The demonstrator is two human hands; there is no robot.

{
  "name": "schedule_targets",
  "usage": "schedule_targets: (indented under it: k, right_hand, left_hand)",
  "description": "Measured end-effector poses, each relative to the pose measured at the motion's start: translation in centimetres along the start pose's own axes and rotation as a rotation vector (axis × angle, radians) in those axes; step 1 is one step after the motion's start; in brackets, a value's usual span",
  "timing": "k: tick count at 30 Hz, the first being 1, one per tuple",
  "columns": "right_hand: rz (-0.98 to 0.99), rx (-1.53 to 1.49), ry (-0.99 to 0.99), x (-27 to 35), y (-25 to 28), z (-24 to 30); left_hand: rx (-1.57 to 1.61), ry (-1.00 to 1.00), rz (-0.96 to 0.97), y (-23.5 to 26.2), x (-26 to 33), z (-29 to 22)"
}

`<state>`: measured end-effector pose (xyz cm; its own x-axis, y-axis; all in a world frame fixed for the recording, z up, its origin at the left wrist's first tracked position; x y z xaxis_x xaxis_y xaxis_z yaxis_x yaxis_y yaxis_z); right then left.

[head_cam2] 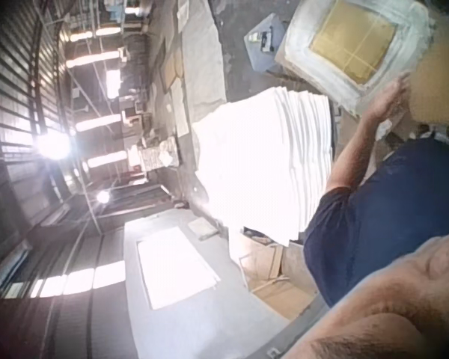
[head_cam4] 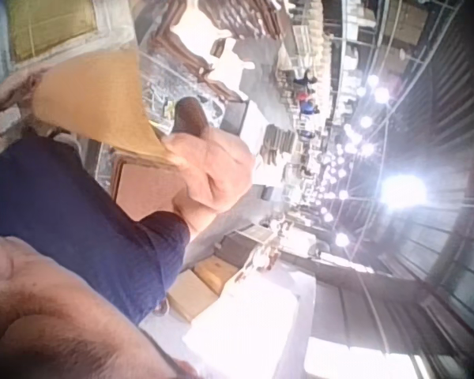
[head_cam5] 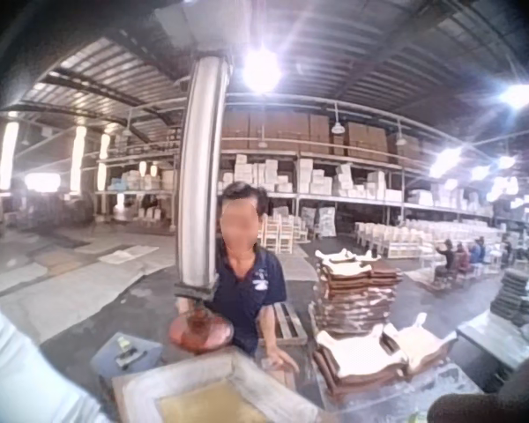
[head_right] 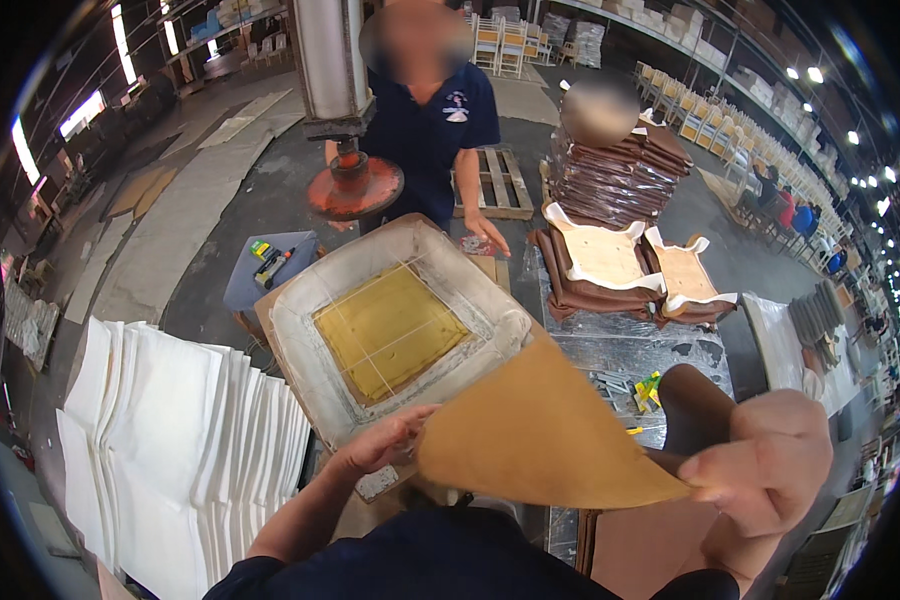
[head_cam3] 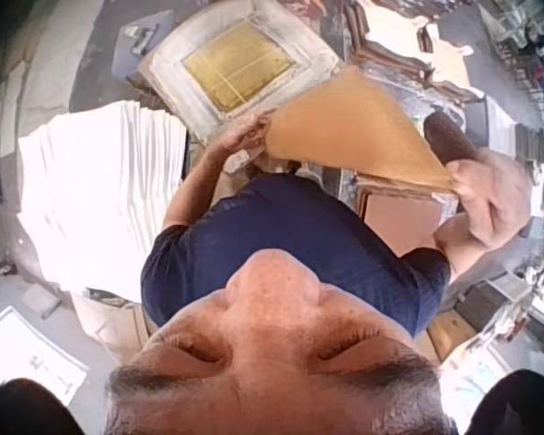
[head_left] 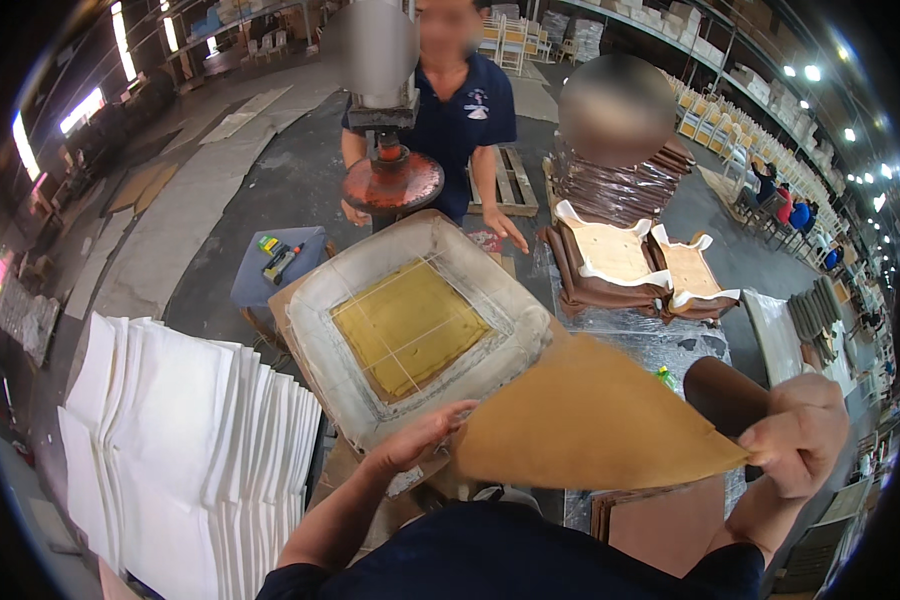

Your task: The person assembles a chair seat by placing a white fabric layer over a wooden base, then using a pneumatic staple gun to secure the fabric around the edges. The person repeats this process with multiple seat units, handling fabric, wooden bases, and a brown leather-like cover.

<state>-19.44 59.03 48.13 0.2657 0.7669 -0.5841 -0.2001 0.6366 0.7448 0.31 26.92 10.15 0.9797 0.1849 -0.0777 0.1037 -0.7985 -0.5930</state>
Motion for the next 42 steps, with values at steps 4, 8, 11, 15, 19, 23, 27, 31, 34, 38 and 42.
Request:
schedule_targets:
  k: [4,8,11,15,19,23,27,31,34,38,42]
  right_hand:
    - [0.177,-0.153,-0.093,-3.4,-4.0,-0.1]
    - [0.315,-0.161,-0.093,-5.5,-6.0,-1.5]
    - [0.489,-0.126,-0.059,-5.4,-7.6,-3.5]
    - [0.616,-0.043,-0.296,-1.3,-16.1,-12.9]
    - [0.438,-0.057,-0.174,-8.3,-20.3,-16.5]
    - [0.485,-0.026,-0.226,-17.9,-28.5,-21.1]
    - [0.492,0.136,-0.116,-25.4,-37.6,-25.2]
    - [0.49,0.227,-0.252,-29.8,-42.7,-28.8]
    - [0.467,0.323,-0.375,-30.8,-43.8,-31.8]
    - [0.128,0.218,-0.36,-27.2,-44.7,-32.1]
    - [0.026,-0.106,-0.602,-12.3,-40.9,-36.5]
  left_hand:
    - [0.201,-0.081,0.177,1.0,3.4,-1.0]
    - [0.088,-0.262,-0.051,-2.8,8.8,-8.0]
    - [-0.018,-0.417,-0.448,-4.3,13.3,-12.6]
    - [-0.326,-0.477,-0.635,-0.5,16.7,-14.2]
    - [-0.887,-0.331,-0.883,3.9,15.8,-18.8]
    - [-0.658,-0.348,-0.849,13.8,8.0,-22.8]
    - [-0.578,-0.321,-0.871,23.8,2.1,-24.7]
    - [-0.685,-0.096,-1.027,28.5,-5.6,-26.1]
    - [-0.774,-0.257,-0.907,29.2,-9.9,-28.4]
    - [-1.14,-0.346,-1.091,30.5,-6.4,-25.8]
    - [-1.513,0.038,-0.998,30.0,3.4,-19.9]
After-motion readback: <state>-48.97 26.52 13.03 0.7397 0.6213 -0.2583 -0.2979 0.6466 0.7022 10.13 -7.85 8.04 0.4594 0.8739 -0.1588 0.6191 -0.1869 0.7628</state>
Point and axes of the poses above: each hand's wrist, its own x-axis away from the middle knuckle, its own y-axis out of the back of the hand, z = x × y, the point moved 2 cm from there along -x, towards the middle knuckle, and after that the axes turned 10 degrees about -y, right-handed, at the moved point
